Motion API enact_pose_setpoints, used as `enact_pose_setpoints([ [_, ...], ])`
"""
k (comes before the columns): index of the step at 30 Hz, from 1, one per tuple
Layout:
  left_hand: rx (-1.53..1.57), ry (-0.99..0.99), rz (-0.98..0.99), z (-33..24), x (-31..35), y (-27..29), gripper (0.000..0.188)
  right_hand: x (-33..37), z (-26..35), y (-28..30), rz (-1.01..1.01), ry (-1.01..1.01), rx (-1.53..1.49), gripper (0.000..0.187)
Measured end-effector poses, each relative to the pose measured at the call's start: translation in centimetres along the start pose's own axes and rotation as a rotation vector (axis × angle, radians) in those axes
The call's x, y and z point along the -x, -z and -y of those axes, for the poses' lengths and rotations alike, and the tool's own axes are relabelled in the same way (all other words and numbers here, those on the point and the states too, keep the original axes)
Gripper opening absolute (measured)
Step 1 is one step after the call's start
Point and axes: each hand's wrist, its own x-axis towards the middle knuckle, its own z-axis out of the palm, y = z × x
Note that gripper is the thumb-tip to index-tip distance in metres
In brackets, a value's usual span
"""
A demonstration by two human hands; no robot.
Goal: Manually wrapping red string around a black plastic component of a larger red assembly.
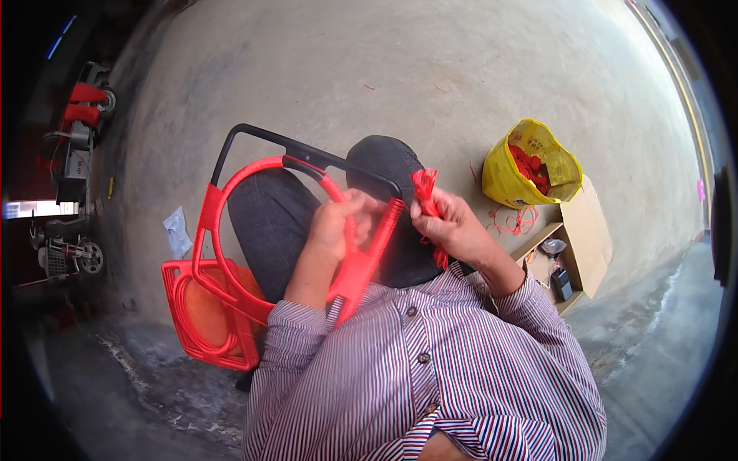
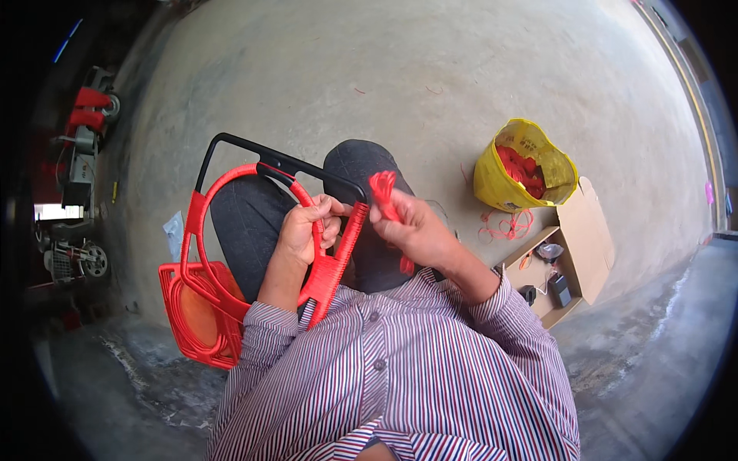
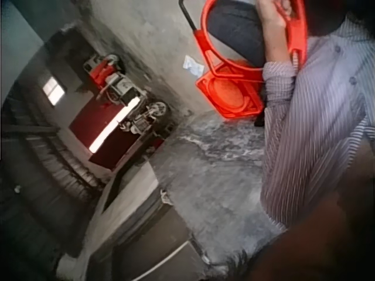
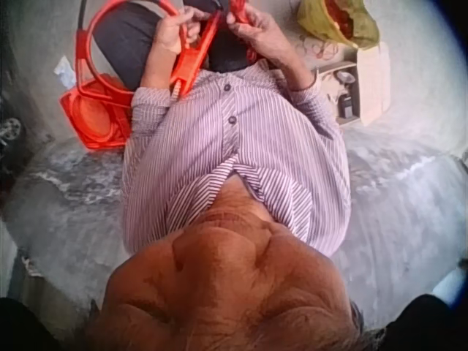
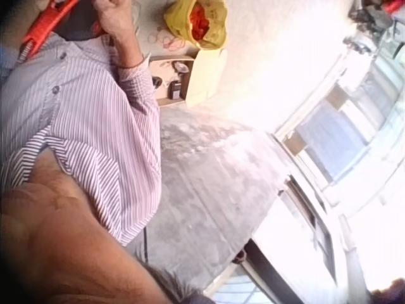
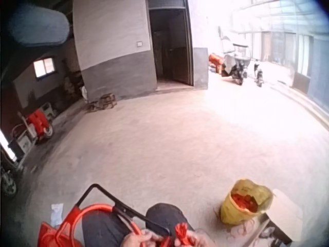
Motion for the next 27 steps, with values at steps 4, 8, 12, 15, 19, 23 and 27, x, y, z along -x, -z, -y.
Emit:
enact_pose_setpoints([
  [4, -0.006, -0.020, -0.085, -0.1, -0.3, 0.9, 0.023, 0.3, 2.2, 4.8, -0.163, -0.142, 0.125, 0.008],
  [8, 0.030, -0.007, 0.012, -0.6, -0.1, -0.5, 0.020, 3.8, 1.9, 18.3, -0.488, 0.179, -0.449, 0.023],
  [12, -0.008, -0.033, 0.011, -0.4, 0.5, -1.0, 0.022, 3.6, 3.9, 11.8, -0.754, 0.348, -0.329, 0.019],
  [15, -0.030, -0.066, -0.019, -0.6, 0.9, -1.2, 0.023, 3.3, 2.0, 8.4, -0.263, 0.040, 0.110, 0.023],
  [19, -0.001, -0.127, 0.100, -1.1, 1.9, -2.0, 0.030, 0.0, -1.2, 2.2, 0.154, 0.381, 0.943, 0.052],
  [23, -0.184, -0.126, -0.021, -0.6, 1.8, -3.2, 0.034, -1.8, 1.1, -1.5, 0.003, 0.070, 0.766, 0.065],
  [27, -0.196, -0.080, -0.089, -0.3, 1.2, -2.5, 0.025, -2.9, -0.8, 0.0, 0.039, 0.247, 0.521, 0.072],
])
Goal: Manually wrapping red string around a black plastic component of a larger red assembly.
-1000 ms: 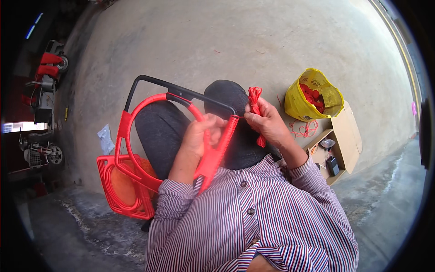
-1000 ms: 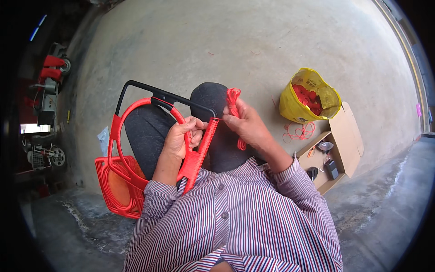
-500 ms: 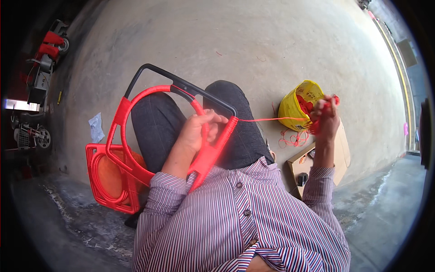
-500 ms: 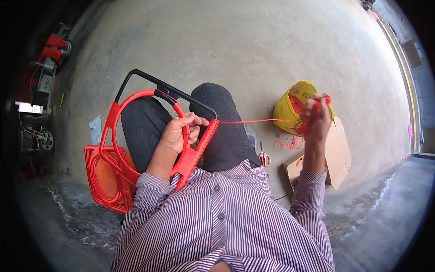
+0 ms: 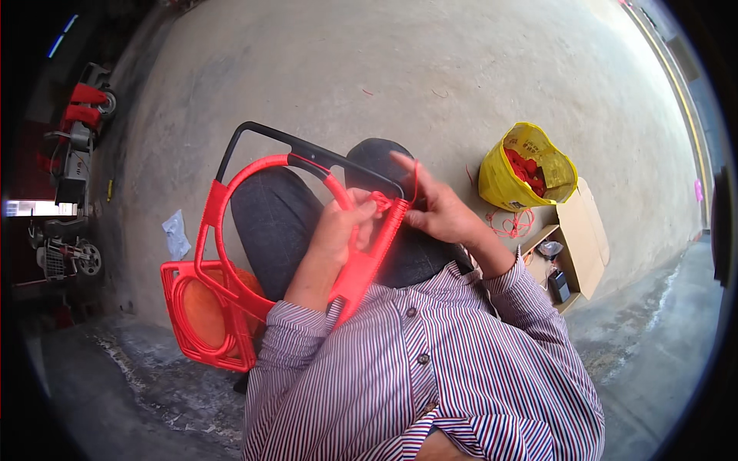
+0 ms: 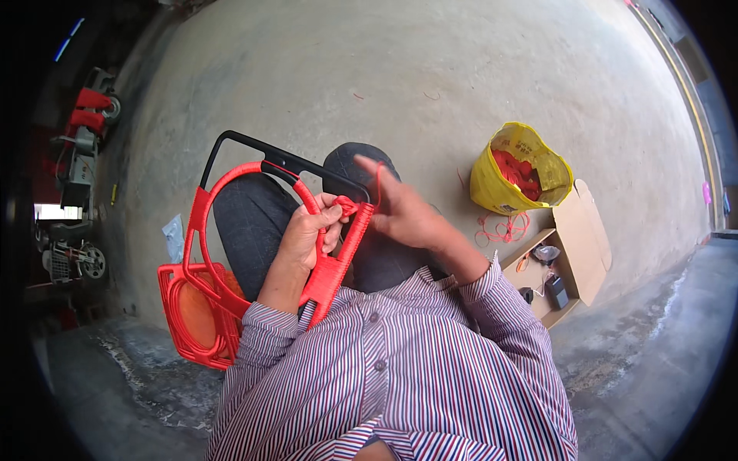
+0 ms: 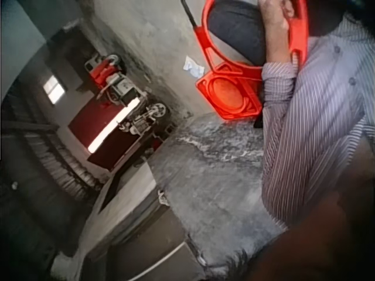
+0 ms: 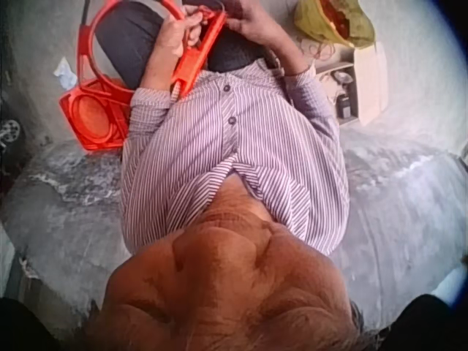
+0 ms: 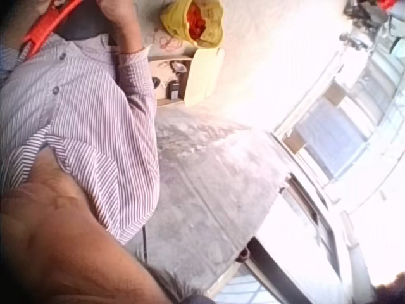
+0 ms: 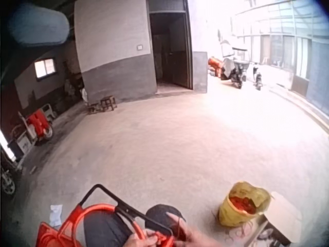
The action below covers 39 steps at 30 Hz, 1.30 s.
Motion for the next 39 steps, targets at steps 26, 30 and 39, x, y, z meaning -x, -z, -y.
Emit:
enact_pose_setpoints([
  [26, 0.200, 0.087, 0.102, 0.4, 0.2, 0.7, 0.034, 3.3, -1.4, 12.6, -0.277, 0.061, -1.077, 0.025],
  [30, 0.444, 0.203, 0.455, 0.2, -0.1, 1.0, 0.052, 5.7, -2.3, 11.0, -0.431, -0.318, -0.710, 0.025],
  [39, 0.475, 0.220, 0.456, 1.0, -0.3, 0.9, 0.054, 9.8, -14.5, 9.0, -0.717, -0.406, -1.189, 0.024],
])
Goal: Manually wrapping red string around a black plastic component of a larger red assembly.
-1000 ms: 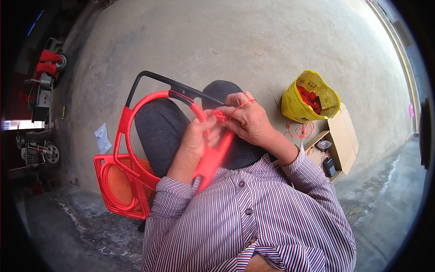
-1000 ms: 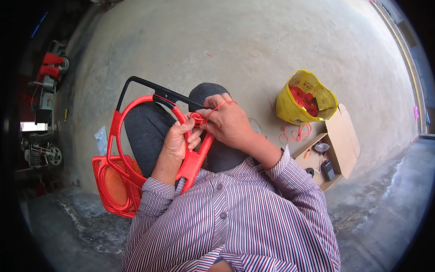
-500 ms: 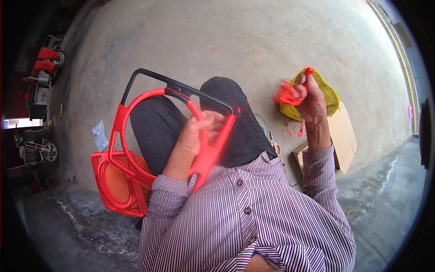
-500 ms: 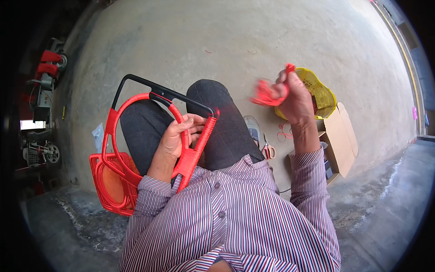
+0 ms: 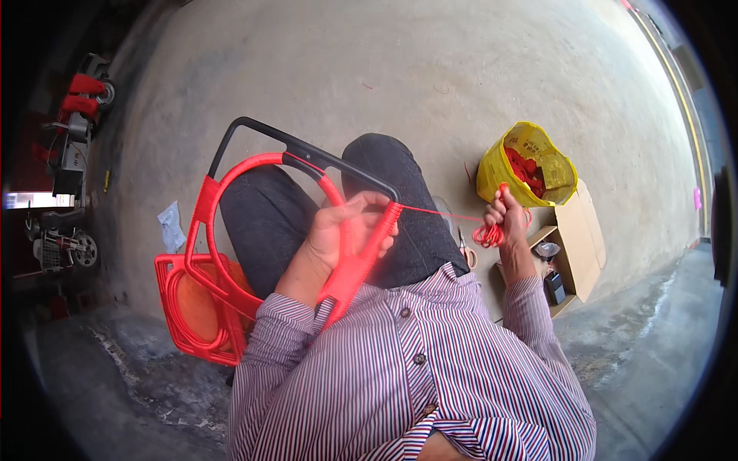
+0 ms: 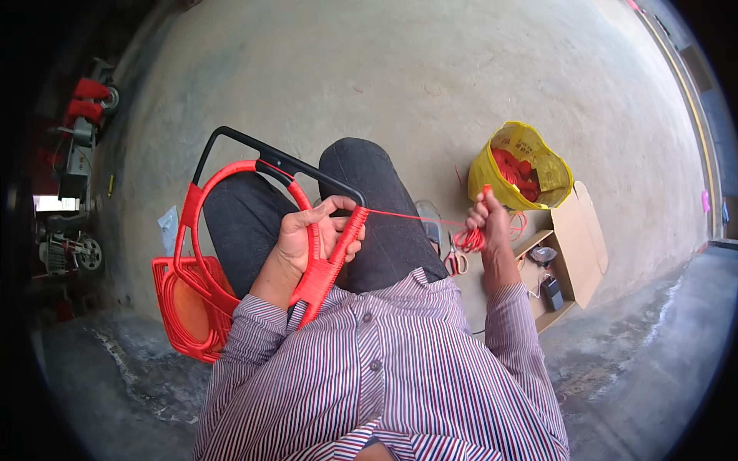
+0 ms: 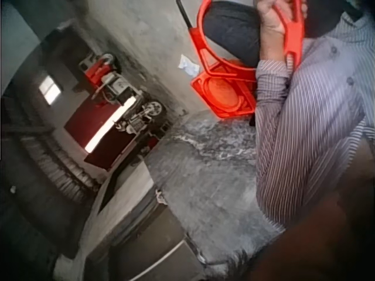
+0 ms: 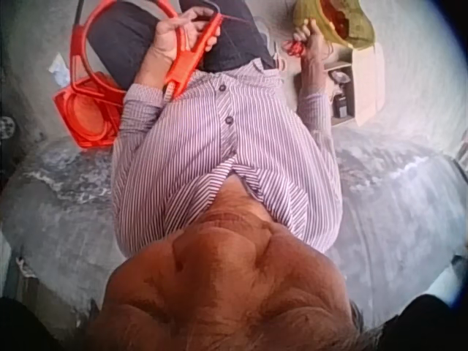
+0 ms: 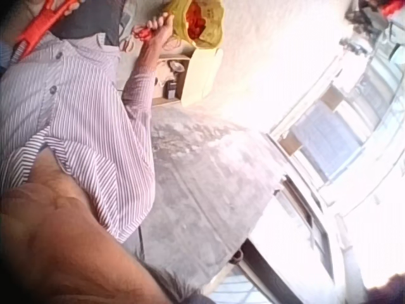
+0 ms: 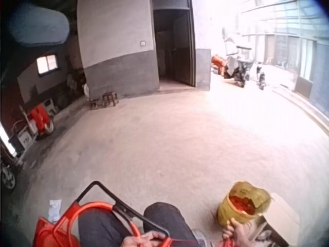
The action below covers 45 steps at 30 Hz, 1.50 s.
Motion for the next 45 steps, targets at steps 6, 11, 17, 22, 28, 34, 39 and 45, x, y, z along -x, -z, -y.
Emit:
enact_pose_setpoints([
  [6, -0.141, -0.021, -0.071, -0.2, 0.2, -0.4, 0.049, 0.0, 0.9, -12.2, 0.301, 0.123, 0.577, 0.026],
  [11, -0.327, -0.399, -0.323, 0.6, -0.3, -0.2, 0.041, 3.8, -1.8, -21.1, 0.804, 0.884, 1.454, 0.021],
  [17, -0.348, -0.332, -0.531, 0.1, -0.9, -0.1, 0.013, 3.1, -4.2, -21.8, 0.599, 1.279, 1.389, 0.033],
  [22, -0.458, -0.326, -0.600, -0.2, -0.9, -1.4, 0.016, 0.6, -4.4, -14.7, 0.456, 0.722, 1.500, 0.021],
  [28, -0.501, -0.272, -0.580, -0.3, -0.8, -2.2, 0.018, 2.1, -5.2, -17.8, 0.809, 0.492, 1.130, 0.024],
  [34, -0.486, -0.278, -0.518, -0.3, -0.7, -3.3, 0.015, 3.2, -4.4, -16.8, 0.696, 0.203, 0.922, 0.015],
  [39, -0.458, -0.256, -0.472, -0.6, -0.2, -3.0, 0.012, 4.1, 0.5, -14.1, 0.324, 0.245, 0.345, 0.018],
  [45, -0.442, -0.214, -0.445, -0.7, -0.2, -2.2, 0.013, 5.0, 5.8, -11.8, 0.713, 0.186, -0.308, 0.009],
])
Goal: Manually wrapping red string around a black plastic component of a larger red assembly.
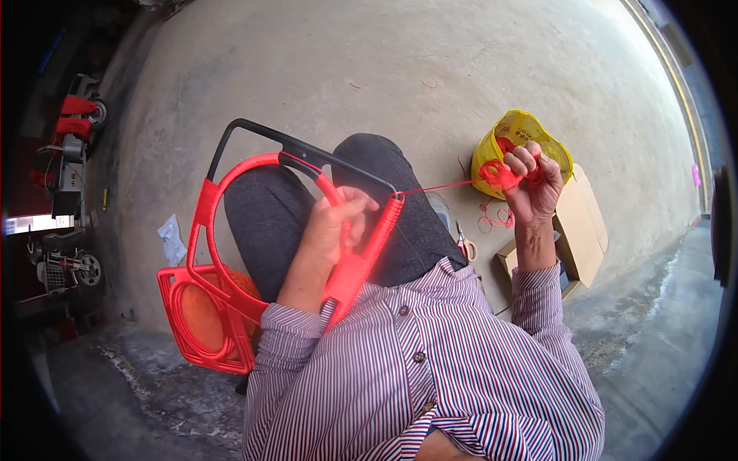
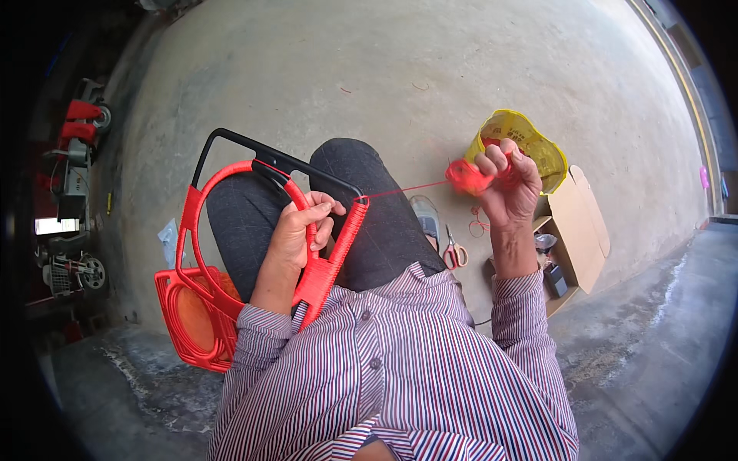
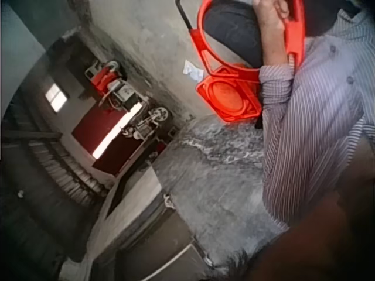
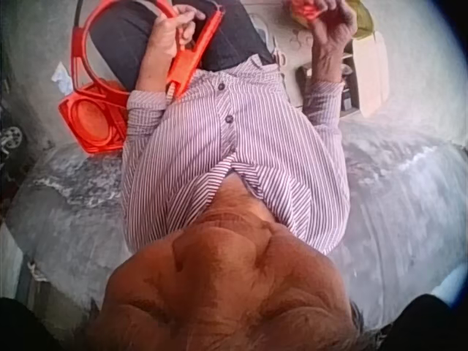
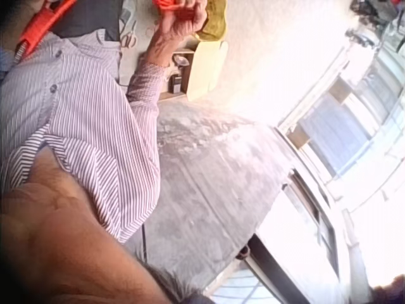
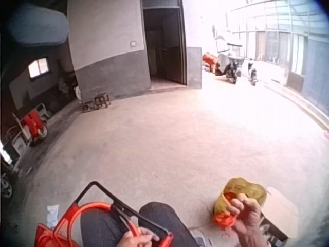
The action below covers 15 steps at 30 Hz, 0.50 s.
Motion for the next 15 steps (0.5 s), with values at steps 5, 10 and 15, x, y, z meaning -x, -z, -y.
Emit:
enact_pose_setpoints([
  [5, 0.008, -0.008, 0.011, 0.3, -0.2, 0.1, 0.013, 0.4, -3.8, -0.3, -0.346, -0.189, 0.616, 0.008],
  [10, 0.031, 0.001, -0.004, 0.4, -0.2, 0.1, 0.013, 0.2, -10.7, -3.1, -0.248, -0.526, 1.132, 0.010],
  [15, 0.055, -0.004, -0.006, 0.6, -0.4, 0.6, 0.014, -0.2, -10.4, -3.1, -0.293, -0.499, 0.940, 0.007],
])
